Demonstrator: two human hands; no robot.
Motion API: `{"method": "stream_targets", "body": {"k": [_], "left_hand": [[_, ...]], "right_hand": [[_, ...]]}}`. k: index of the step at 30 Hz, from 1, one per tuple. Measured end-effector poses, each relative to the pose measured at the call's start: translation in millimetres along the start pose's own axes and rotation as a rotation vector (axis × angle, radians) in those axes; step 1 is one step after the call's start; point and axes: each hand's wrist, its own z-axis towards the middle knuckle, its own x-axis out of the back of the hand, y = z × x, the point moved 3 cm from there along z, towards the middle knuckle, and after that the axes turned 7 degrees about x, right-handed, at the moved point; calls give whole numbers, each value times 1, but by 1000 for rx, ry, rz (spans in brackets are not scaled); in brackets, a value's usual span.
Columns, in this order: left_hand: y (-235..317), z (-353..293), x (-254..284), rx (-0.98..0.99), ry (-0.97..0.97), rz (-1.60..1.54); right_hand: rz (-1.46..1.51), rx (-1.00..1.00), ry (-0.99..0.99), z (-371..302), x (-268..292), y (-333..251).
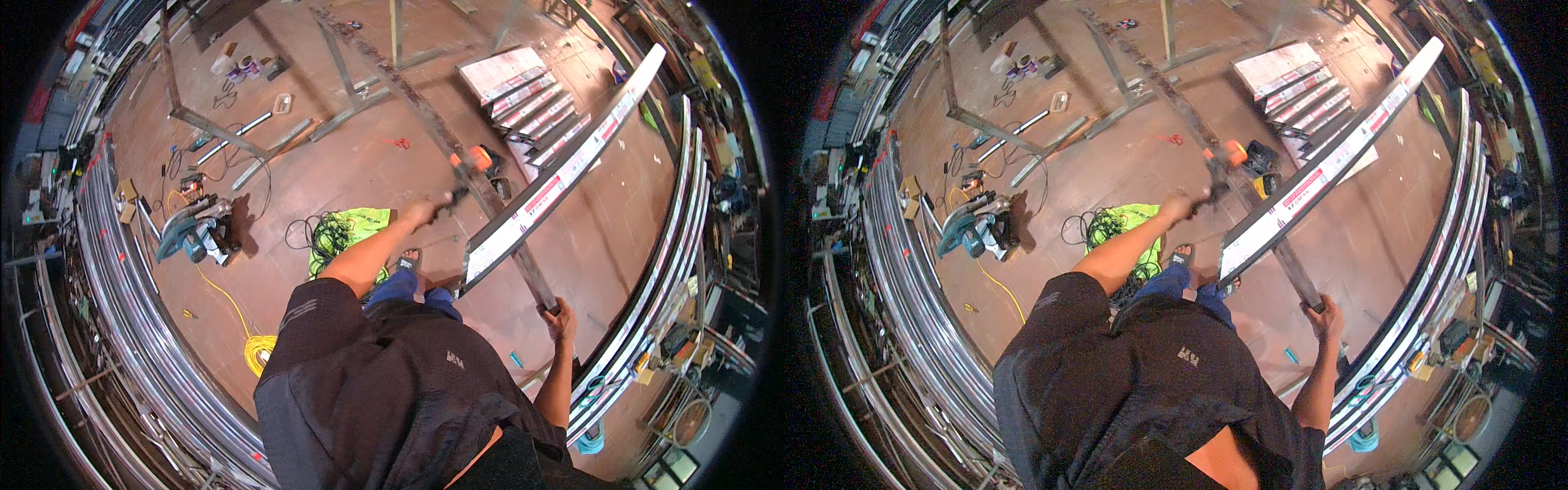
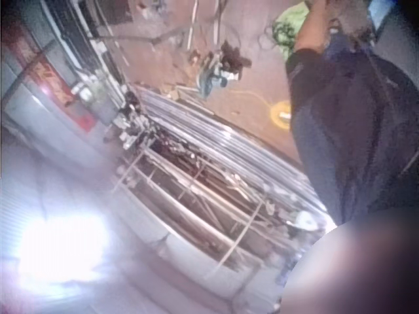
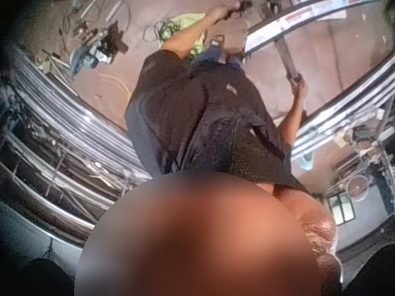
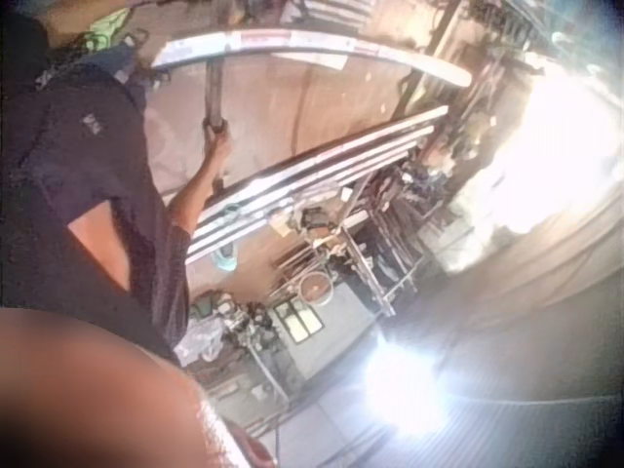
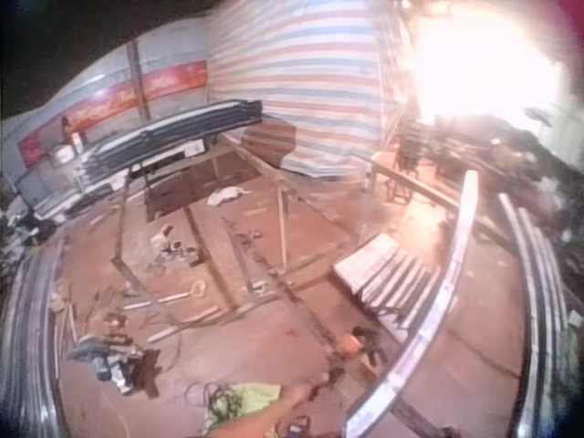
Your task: The person assembles metal frame components by inserting black plastic strips into aluminum profiles. They use a clamp to secure pieces, cut a green zip tie with scissors, and handle a bundle of black cables. The person repeatedly positions and adjusts the frame parts on a workbench.
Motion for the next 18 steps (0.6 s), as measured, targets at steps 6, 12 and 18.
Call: {"method": "stream_targets", "body": {"k": [6, 12, 18], "left_hand": [[28, 56, 87, -17, 235, -173], [39, 81, 149, -21, 393, 519], [43, 101, 142, 147, 430, 674]], "right_hand": [[-22, 0, -8, 0, 3, -4], [5, 41, 67, -1, 0, -2], [-10, 61, 74, -2, 2, -4]]}}
